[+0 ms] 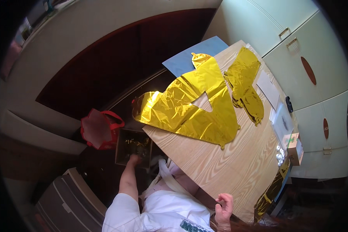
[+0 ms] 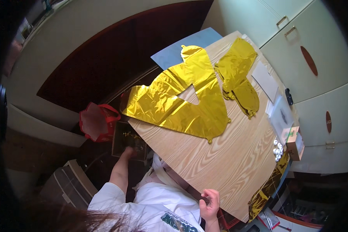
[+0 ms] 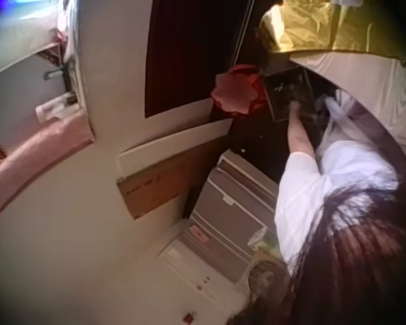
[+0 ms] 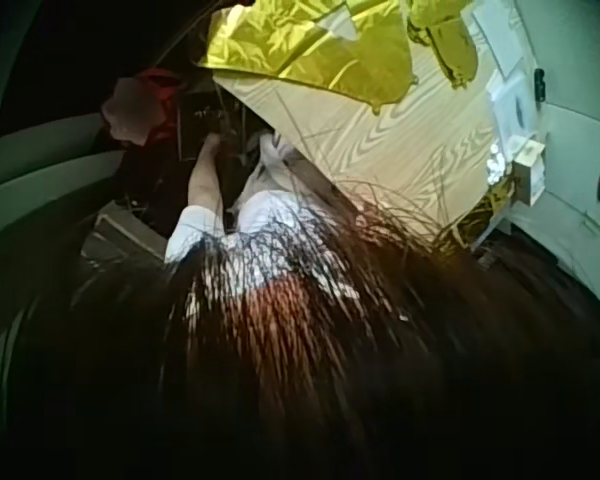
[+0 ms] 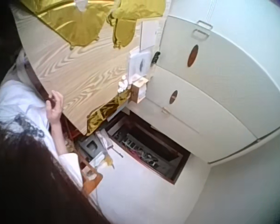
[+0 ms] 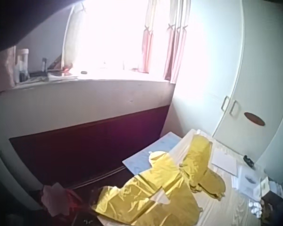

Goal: Folding gold-colored foil packaging sheets at a table.

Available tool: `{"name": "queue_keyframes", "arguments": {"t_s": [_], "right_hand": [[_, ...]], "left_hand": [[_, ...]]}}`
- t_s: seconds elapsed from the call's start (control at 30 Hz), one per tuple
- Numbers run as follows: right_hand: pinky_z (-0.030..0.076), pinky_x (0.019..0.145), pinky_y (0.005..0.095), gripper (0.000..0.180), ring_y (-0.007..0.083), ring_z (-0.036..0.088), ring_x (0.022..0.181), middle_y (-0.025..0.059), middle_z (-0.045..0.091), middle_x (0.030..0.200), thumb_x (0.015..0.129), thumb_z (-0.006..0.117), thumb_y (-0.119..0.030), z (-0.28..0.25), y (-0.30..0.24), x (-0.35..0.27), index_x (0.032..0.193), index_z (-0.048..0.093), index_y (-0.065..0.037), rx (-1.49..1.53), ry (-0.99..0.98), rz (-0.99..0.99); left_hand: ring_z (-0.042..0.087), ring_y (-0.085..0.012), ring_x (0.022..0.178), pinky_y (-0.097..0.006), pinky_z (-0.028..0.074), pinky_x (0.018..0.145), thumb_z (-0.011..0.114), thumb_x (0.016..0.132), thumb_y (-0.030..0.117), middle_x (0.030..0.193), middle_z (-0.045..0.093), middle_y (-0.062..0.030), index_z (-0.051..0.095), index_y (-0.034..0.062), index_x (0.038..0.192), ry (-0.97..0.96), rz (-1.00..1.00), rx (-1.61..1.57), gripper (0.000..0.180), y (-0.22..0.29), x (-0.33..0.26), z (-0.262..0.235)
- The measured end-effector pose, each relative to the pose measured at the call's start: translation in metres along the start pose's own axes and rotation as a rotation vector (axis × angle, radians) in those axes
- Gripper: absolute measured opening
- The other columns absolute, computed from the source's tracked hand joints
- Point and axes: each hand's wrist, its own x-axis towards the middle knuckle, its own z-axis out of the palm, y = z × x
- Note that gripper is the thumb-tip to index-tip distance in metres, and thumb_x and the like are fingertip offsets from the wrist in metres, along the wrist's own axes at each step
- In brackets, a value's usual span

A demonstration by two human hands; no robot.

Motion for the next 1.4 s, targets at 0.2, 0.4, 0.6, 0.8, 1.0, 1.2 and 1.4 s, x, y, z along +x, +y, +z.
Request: {"name": "queue_keyframes", "arguments": {"t_s": [0.2, 0.4, 0.6, 0.8, 1.0, 1.2, 1.4], "right_hand": [[0.052, 0.077, 0.0319, 0.041, 0.021, 0.061, 0.085, 0.0135, 0.057, 0.104, 0.076, 0.064, 0.001, -0.004, -0.009, 0.027, 0.116, 0.058, 0.0, -0.207, -0.056, -0.059], [0.045, 0.098, 0.0425, 0.041, 0.0347, 0.058, 0.112, 0.0165, 0.061, 0.12, 0.082, 0.064, -0.007, -0.004, -0.018, 0.122, 0.122, 0.059, 0.0, -0.571, -0.12, -0.274], [0.022, 0.116, 0.0478, 0.064, 0.0328, 0.033, 0.14, 0.0196, 0.041, 0.147, 0.093, 0.057, -0.041, 0.033, 0.013, 0.2, 0.135, 0.049, 0.007, -0.948, -0.018, -0.246], [0.015, 0.118, 0.0517, 0.074, 0.0318, 0.028, 0.143, 0.0193, 0.039, 0.15, 0.094, 0.048, -0.053, 0.041, 0.017, 0.198, 0.136, 0.048, 0.008, -1.075, 0.01, -0.171], [0.018, 0.118, 0.0512, 0.068, 0.0306, 0.03, 0.143, 0.0153, 0.041, 0.15, 0.093, 0.05, -0.05, 0.051, 0.038, 0.196, 0.136, 0.051, 0.003, -1.08, 0.035, -0.171], [0.013, 0.117, 0.057, 0.056, 0.0343, 0.027, 0.143, 0.0171, 0.039, 0.15, 0.093, 0.051, -0.04, 0.059, 0.029, 0.203, 0.134, 0.055, -0.002, -0.938, -0.037, -0.191], [0.008, 0.117, 0.0599, 0.059, 0.0342, 0.031, 0.142, 0.0191, 0.035, 0.152, 0.092, 0.048, -0.035, 0.057, 0.031, 0.205, 0.149, 0.039, -0.022, -0.882, -0.102, -0.224]], "left_hand": [[0.066, -0.0288, 0.081, -0.045, 0.054, 0.064, 0.053, 0.094, 0.016, 0.097, 0.063, -0.013, 0.052, 0.0071, 0.127, 0.191, 0.013, -0.435, 0.035, 0.03, -0.02, -0.001], [0.058, -0.0287, 0.109, -0.041, 0.045, 0.096, 0.055, 0.091, 0.009, 0.12, 0.058, -0.0158, 0.052, 0.0017, 0.129, 0.584, 0.225, -0.529, 0.039, 0.082, -0.044, -0.036], [0.049, -0.0297, 0.123, -0.041, 0.041, 0.102, 0.056, 0.088, 0.001, 0.128, 0.051, -0.0165, 0.052, 0.0005, 0.128, 0.841, 1.24, -0.071, 0.04, 0.236, -0.229, 0.041], [0.045, -0.031, 0.132, -0.045, 0.036, 0.109, 0.066, 0.083, 0.008, 0.138, 0.052, -0.0158, 0.056, 0.0047, 0.128, -0.026, 1.588, 0.781, 0.046, 0.349, -0.388, 0.153], [0.03, -0.0292, 0.144, -0.046, 0.023, 0.117, 0.054, 0.093, 0.04, 0.151, 0.039, -0.0157, 0.045, 0.0071, 0.142, -0.087, 1.661, 1.361, 0.06, 0.377, -0.347, 0.239], [0.026, -0.0295, 0.146, -0.045, 0.019, 0.118, 0.05, 0.092, 0.049, 0.153, 0.036, -0.0165, 0.04, 0.0078, 0.146, -0.198, 1.505, 1.431, 0.068, 0.382, -0.351, 0.237], [0.036, -0.0285, 0.14, -0.043, 0.026, 0.116, 0.065, 0.077, 0.023, 0.144, 0.047, -0.017, 0.046, 0.0008, 0.136, -0.244, 1.507, 1.165, 0.065, 0.38, -0.347, 0.236]]}}
